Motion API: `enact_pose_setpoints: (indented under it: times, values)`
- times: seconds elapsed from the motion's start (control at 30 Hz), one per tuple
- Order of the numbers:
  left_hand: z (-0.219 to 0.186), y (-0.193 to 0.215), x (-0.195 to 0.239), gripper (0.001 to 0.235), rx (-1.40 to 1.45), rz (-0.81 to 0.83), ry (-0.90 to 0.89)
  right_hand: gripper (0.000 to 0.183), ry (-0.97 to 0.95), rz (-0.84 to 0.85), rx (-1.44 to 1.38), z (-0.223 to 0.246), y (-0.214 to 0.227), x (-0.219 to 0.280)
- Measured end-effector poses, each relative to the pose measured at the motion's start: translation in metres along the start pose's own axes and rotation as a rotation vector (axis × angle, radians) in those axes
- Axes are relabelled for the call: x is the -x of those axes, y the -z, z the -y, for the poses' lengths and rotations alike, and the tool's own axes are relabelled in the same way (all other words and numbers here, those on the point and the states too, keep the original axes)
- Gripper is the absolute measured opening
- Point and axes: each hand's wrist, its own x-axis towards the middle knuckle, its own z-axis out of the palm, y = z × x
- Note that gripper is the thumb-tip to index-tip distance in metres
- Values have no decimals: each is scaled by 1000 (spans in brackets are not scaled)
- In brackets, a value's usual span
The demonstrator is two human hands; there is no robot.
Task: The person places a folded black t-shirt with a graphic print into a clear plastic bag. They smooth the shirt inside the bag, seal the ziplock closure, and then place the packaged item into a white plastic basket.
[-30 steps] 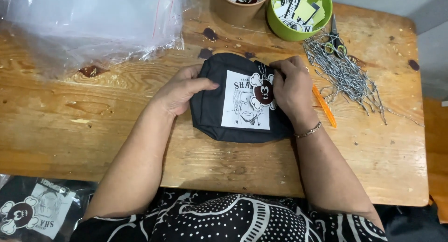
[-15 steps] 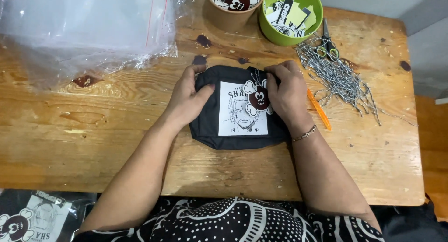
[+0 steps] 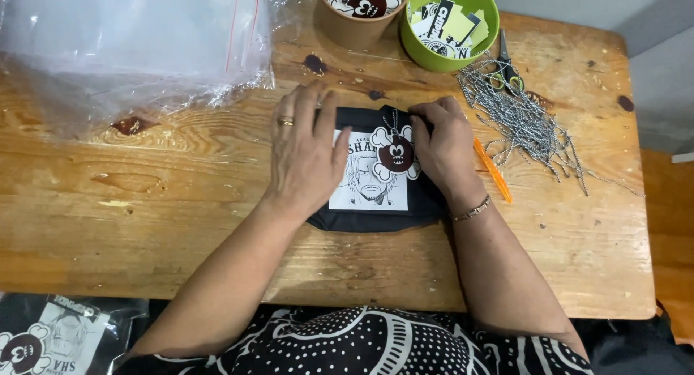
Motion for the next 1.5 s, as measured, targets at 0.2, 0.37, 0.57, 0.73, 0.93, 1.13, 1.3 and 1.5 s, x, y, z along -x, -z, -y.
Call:
enact_pose_setpoints:
  times: [0.2, 0.37, 0.57, 0.73, 0.93, 1.13, 1.3, 1.5]
  values:
    - [-20, -15, 14, 62, -68, 397, 75, 17, -14, 30, -39, -1, 2, -3]
    - [-21, -21, 14, 62, -47, 329, 65, 21, -18, 72, -10, 0, 6, -1]
    - [-24, -24, -5, 55, -86, 247, 3, 20, 128, -38, 104, 7, 27, -1]
    - [-25, -60, -53, 20, 63, 191, -110, 13, 128, -84, 87, 16, 37, -5]
    - [-43, -88, -134, 13, 122, 156, -78, 15, 58, -22, 12, 27, 57, -19]
    - [-28, -156, -186, 19, 35, 402, 114, 15, 68, -46, -72, 36, 67, -25]
    - [-25, -200, -199, 24, -74, 510, 175, 16, 64, 14, -91, 38, 66, -31]
    - [-31, -210, -214, 26, -132, 616, 257, 18, 65, 32, -195, 39, 57, -32]
